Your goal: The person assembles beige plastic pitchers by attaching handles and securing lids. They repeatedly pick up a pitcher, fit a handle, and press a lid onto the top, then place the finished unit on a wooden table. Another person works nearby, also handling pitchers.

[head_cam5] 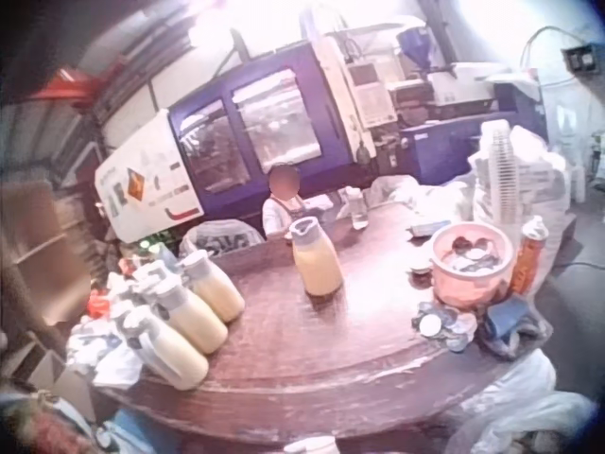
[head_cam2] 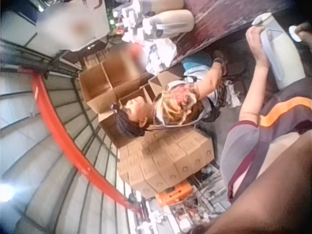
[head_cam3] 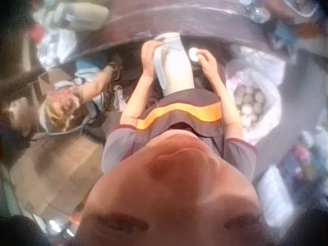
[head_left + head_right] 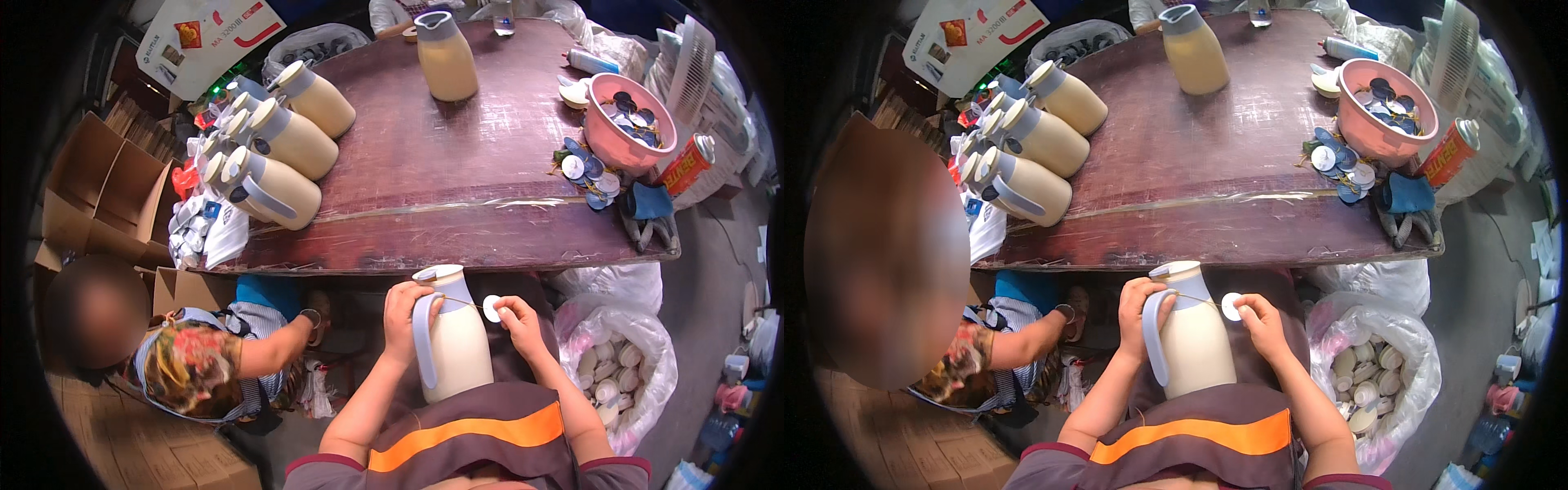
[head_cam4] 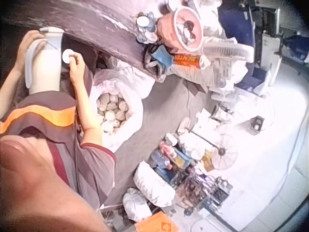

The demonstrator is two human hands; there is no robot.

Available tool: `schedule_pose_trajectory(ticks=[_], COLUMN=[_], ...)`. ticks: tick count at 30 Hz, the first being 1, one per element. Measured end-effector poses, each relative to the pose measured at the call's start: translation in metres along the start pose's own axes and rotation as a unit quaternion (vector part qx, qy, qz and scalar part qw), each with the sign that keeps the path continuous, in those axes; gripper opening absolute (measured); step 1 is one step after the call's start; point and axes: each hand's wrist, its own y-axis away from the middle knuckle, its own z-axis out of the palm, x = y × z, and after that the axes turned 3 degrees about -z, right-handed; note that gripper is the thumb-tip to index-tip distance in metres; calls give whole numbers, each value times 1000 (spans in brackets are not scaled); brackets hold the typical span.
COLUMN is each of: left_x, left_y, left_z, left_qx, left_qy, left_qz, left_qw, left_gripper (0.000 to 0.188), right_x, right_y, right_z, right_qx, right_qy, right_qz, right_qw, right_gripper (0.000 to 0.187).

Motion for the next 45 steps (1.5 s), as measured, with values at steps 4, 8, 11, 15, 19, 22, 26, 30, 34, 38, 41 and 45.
schedule_pose_trajectory(ticks=[4, 8, 11, 15, 19, 22, 26, 30, 34, 38, 41, 45], left_x=[-4, -5, -9, -19, 9, 33, 56, 80, 90, 57, 16, -29], left_y=[3, 6, 13, 31, 29, 22, 31, 17, 1, -29, -58, -83], left_z=[-4, -4, -8, -25, -54, -62, -71, -111, -127, -113, -102, -105], left_qx=[-15, -14, -5, 50, -168, -294, -365, -366, -252, -188, -178, -105], left_qy=[14, 60, 183, 375, 381, 461, 477, 452, 476, 426, 341, 283], left_qz=[-30, -87, -194, -363, -400, -382, -336, -351, -235, -139, -135, -141], left_qw=[999, 994, 964, 852, 816, 745, 725, 734, 809, 874, 913, 943], left_gripper=[28, 30, 25, 19, 24, 30, 40, 33, 22, 21, 25, 26], right_x=[-2, 1, 3, 5, 4, 1, -7, -45, -44, -32, -28, -16], right_y=[-1, 9, 18, 23, 18, 16, 23, 37, 36, 46, 56, 64], right_z=[4, 17, 27, 31, 27, 19, 27, 36, 26, 29, 36, 33], right_qx=[-3, -11, 16, 75, 33, -22, -44, 3, 5, -45, -68, -79], right_qy=[-7, 12, -42, -177, -214, -239, -271, -239, -215, -158, -140, -130], right_qz=[24, 17, 51, 144, 188, 205, 195, 160, 170, 178, 221, 235], right_qw=[1000, 1000, 998, 971, 958, 949, 942, 958, 962, 970, 963, 960], right_gripper=[17, 18, 19, 26, 33, 35, 33, 30, 28, 28, 26, 25])
